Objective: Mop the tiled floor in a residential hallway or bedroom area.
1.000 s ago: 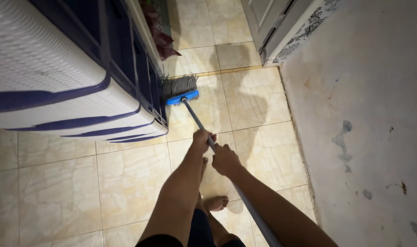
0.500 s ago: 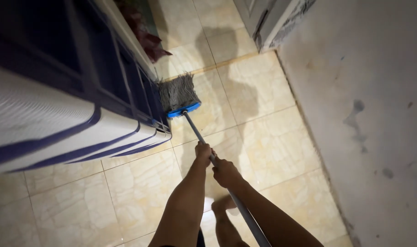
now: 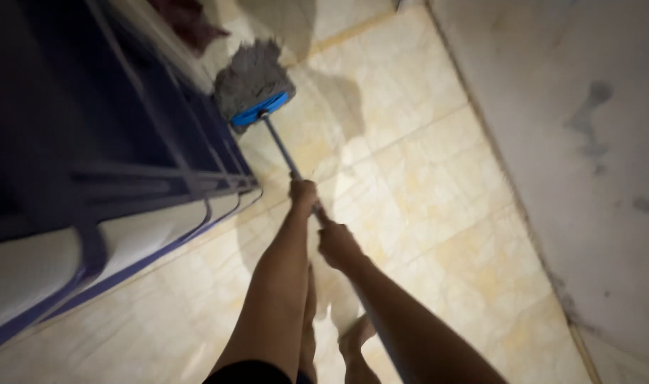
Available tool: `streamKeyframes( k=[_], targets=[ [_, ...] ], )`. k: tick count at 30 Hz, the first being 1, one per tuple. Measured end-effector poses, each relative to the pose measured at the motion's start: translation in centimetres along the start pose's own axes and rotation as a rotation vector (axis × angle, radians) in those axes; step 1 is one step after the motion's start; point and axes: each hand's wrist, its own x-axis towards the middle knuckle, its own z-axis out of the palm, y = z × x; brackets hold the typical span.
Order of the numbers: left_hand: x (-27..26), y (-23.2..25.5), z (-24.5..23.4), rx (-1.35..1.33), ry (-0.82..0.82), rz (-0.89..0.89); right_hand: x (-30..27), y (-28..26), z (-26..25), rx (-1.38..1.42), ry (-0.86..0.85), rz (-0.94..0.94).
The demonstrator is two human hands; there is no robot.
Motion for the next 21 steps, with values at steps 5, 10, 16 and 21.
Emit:
streamKeyframes(
  k=[5,10,16,21],
  targets=[
    [-10.7,-7.9,2.2,0.198,-0.041,0.143,-11.1,2.0,0.2,0.111,-0.133,0.257],
    [-14.4,-16.2,4.1,0.333,-0.075,0.066,-16.5,5.5,5.4,0.234,-0.039,0.267],
    [-6.2,-10.8,5.5,0.427,-0.031,0.379,-9.3,5.3,3.5,0.356,0.179,0.32],
    [-9.2,2.0,6.4,-0.491,-0.426,-0.154,-3.3,5.4,-5.7,0.628,0.121,0.48]
  ],
)
